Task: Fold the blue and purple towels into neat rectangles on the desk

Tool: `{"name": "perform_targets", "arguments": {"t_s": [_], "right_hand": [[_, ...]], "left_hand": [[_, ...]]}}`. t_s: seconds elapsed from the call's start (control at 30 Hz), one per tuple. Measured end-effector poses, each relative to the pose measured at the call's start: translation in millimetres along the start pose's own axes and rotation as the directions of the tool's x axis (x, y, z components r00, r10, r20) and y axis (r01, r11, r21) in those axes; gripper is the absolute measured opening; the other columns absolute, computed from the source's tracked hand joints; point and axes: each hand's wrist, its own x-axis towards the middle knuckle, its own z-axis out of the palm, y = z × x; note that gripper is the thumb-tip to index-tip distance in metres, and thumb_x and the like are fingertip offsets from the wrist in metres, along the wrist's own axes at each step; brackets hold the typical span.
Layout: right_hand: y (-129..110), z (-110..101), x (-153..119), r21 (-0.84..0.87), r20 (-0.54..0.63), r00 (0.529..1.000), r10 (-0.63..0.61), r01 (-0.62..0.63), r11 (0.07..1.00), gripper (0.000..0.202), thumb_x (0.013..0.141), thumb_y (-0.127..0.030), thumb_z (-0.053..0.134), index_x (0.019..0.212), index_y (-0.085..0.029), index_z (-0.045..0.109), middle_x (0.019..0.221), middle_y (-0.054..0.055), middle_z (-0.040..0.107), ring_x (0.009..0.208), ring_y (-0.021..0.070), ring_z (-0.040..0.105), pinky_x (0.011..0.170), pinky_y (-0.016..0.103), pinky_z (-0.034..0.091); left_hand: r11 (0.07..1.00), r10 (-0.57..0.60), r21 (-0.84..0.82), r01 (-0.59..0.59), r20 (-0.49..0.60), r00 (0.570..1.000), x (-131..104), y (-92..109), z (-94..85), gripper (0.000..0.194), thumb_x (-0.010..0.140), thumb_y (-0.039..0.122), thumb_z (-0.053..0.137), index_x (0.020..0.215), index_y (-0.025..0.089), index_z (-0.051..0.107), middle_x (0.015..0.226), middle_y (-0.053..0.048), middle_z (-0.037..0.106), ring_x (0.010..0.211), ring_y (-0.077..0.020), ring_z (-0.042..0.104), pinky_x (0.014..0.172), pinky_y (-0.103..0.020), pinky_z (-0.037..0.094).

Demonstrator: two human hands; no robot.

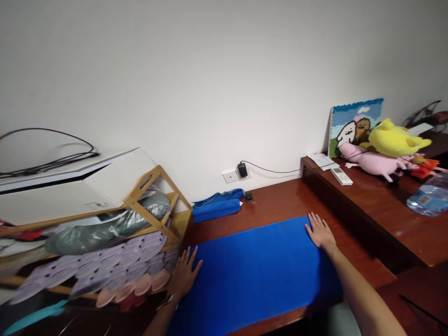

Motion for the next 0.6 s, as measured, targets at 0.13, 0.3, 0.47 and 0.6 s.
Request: {"name": "perform_targets", "arguments": {"t_s": [0.13,0.3,0.47,0.6], "right_hand": [[0,-2,3,-0.011,0.039,0.999,0.031,-0.031,0.999,0.079,0.101,-0.056,0.013,0.166,-0.011,0.023,0.173,0.008,0.023,0.16,0.0259,0.017,0.129,0.048,0.017],[-19,-36,21,-0.072,0.233,0.961,0.146,-0.133,0.988,0.075,0.097,-0.046,0.028,0.161,-0.009,0.036,0.169,0.016,0.031,0.157,0.0314,0.028,0.126,0.053,0.024],[-130,-56,13,-0.076,0.162,0.987,0.003,0.009,0.997,0.071,0.097,-0.036,0.031,0.16,-0.004,0.037,0.169,0.019,0.031,0.157,0.031,0.027,0.128,0.049,0.021],[-288,-34,-30,0.091,0.119,0.92,-0.374,0.365,0.927,0.072,0.103,-0.047,0.023,0.164,-0.008,0.029,0.171,0.012,0.027,0.159,0.0263,0.021,0.13,0.044,0.014]], "left_hand": [[0.999,-0.032,-0.009,0.032,-0.025,0.999,-2,7,-3.1,0.069,0.101,0.057,0.041,0.16,0.021,0.041,0.167,-0.016,0.039,0.154,-0.0367,0.034,0.121,-0.058,0.034],[0.998,-0.059,-0.034,0.06,0.007,0.998,-7,18,-15.1,0.068,0.102,0.056,0.043,0.16,0.022,0.041,0.169,-0.014,0.036,0.156,-0.0341,0.032,0.123,-0.053,0.032],[0.992,-0.093,-0.082,0.095,0.03,0.995,-9,22,-17.3,0.069,0.102,0.057,0.043,0.162,0.022,0.038,0.171,-0.014,0.031,0.157,-0.0327,0.028,0.125,-0.052,0.03],[0.989,-0.088,-0.117,0.09,0.025,0.996,-10,22,-15.1,0.07,0.102,0.056,0.043,0.162,0.021,0.038,0.171,-0.015,0.03,0.158,-0.0328,0.026,0.126,-0.052,0.027]]}}
